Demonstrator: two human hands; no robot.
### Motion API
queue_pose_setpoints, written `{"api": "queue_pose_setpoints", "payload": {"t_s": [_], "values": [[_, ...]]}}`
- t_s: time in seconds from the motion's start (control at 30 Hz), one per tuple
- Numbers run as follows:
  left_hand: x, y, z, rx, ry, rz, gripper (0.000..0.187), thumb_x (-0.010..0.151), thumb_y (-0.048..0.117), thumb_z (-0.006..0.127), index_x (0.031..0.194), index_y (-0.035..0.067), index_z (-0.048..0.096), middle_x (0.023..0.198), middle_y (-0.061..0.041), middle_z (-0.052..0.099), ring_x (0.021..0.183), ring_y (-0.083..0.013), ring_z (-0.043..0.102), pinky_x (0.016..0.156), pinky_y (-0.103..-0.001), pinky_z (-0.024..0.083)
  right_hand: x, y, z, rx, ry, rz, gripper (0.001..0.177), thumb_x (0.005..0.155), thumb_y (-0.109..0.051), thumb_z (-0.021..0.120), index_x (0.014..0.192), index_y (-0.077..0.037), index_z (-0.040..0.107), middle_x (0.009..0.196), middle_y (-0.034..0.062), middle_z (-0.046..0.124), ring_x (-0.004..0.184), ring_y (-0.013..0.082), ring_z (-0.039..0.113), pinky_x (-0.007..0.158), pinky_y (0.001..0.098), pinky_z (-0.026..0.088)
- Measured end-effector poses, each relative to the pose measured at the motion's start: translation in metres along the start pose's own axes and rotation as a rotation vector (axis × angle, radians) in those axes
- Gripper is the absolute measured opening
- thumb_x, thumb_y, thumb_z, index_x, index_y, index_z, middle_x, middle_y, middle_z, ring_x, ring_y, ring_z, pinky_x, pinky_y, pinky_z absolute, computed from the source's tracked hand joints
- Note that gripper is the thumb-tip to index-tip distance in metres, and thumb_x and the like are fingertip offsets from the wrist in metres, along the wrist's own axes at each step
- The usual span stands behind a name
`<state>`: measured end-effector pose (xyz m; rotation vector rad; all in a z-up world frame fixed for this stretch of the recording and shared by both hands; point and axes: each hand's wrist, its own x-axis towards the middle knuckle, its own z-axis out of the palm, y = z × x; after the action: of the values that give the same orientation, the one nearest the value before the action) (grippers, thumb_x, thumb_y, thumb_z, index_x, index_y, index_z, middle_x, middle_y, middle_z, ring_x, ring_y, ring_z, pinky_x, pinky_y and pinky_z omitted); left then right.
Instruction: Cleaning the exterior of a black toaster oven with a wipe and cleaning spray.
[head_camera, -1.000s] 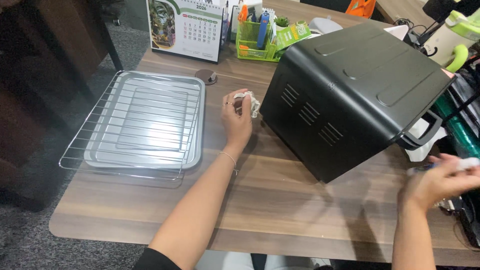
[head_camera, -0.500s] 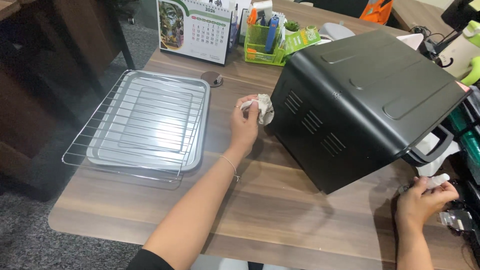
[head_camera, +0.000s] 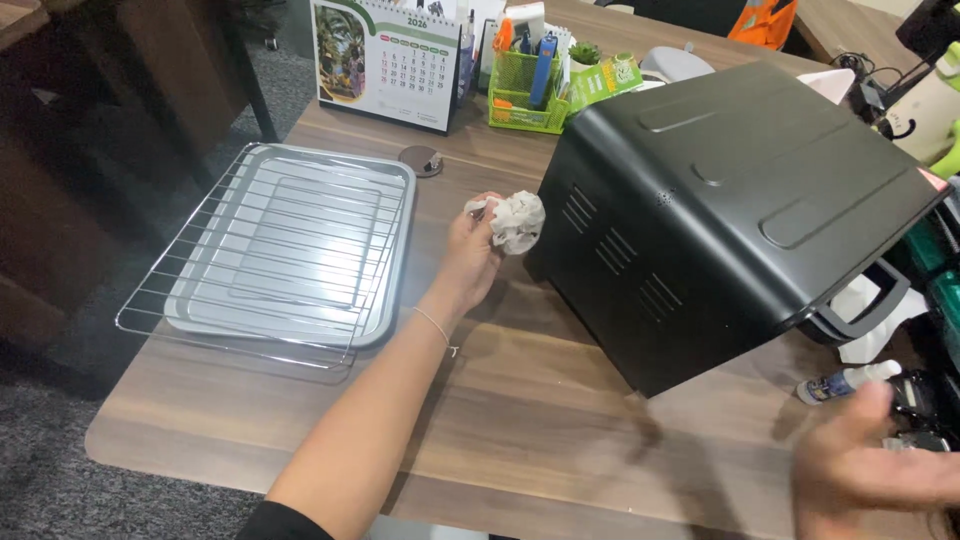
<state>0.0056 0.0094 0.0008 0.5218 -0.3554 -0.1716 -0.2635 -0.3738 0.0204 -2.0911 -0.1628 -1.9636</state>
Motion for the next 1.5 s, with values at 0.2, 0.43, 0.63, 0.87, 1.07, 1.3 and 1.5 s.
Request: {"api": "queue_pose_setpoints", "payload": {"t_s": [0.2,0.43,0.63,0.87,1.07,1.3,1.5], "values": [[-0.021,0.032,0.038,-0.005,-0.162,-0.315,0.021,0.098,0.018,0.062,0.117,0.01,0.06,0.115,-0.007,0.07,0.104,-0.0194,0.07,0.089,-0.037,0.059,0.091,-0.212,0.068,0.166,-0.494,-0.488,0.045,0.085,-0.014,0.09,0.122,-0.007,0.064,0.131,0.0134,0.059,0.126,0.0348,0.059,0.103,0.0476,0.051],[-0.028,0.026,0.041,0.078,-0.582,-0.364,0.023,0.104,0.017,0.069,0.123,0.006,0.061,0.115,-0.006,0.068,0.107,-0.0166,0.068,0.095,-0.034,0.056,0.102,-0.253,0.137,0.205,-0.624,-0.411,0.049,0.079,-0.008,0.081,0.127,-0.002,0.069,0.133,0.0222,0.059,0.117,0.041,0.061,0.098,0.0473,0.052],[-0.037,0.042,0.069,0.16,-0.666,-0.506,0.047,0.094,0.013,0.072,0.139,0.011,0.057,0.105,-0.004,0.068,0.1,-0.0113,0.066,0.091,-0.029,0.054,0.092,-0.236,0.127,0.268,-0.724,-0.289,0.056,0.072,0.011,0.072,0.126,-0.004,0.068,0.122,0.0156,0.063,0.103,0.0319,0.066,0.087,0.04,0.057],[-0.013,0.01,0.028,0.456,-0.161,-0.094,0.032,0.099,0.015,0.069,0.126,-0.001,0.061,0.101,-0.006,0.071,0.093,-0.0135,0.067,0.08,-0.031,0.052,0.135,-0.206,0.076,0.188,-0.653,-0.237,0.042,0.076,0.002,0.079,0.115,0.007,0.062,0.102,0.0151,0.065,0.088,0.0254,0.066,0.074,0.0358,0.055],[0.008,-0.014,0.005,0.691,0.054,0.276,0.031,0.103,0.02,0.063,0.129,0.005,0.057,0.123,-0.006,0.066,0.117,-0.0148,0.062,0.103,-0.031,0.05,0.191,-0.193,0.05,-0.229,-0.69,-0.37,0.025,0.078,-0.004,0.086,0.098,0.002,0.071,0.105,0.0169,0.069,0.089,0.0285,0.067,0.068,0.0361,0.053],[0.033,-0.029,-0.004,0.535,-0.066,0.022,0.057,0.112,0.043,0.036,0.134,-0.001,0.065,0.132,-0.01,0.067,0.125,-0.0173,0.059,0.112,-0.032,0.042,0.188,-0.206,0.057,-0.349,-0.806,-0.619,0.036,0.08,0.001,0.073,0.115,0.003,0.076,0.111,0.0202,0.071,0.103,0.033,0.07,0.087,0.0407,0.059],[0.033,-0.027,0.0,0.384,-0.176,-0.032,0.054,0.111,0.042,0.035,0.136,0.002,0.061,0.134,-0.006,0.066,0.126,-0.0162,0.059,0.112,-0.031,0.043,0.171,-0.204,0.074,-0.509,-0.817,-0.671,0.039,0.086,0.002,0.061,0.124,0.007,0.07,0.133,0.0269,0.065,0.129,0.04,0.062,0.106,0.0409,0.053]]}}
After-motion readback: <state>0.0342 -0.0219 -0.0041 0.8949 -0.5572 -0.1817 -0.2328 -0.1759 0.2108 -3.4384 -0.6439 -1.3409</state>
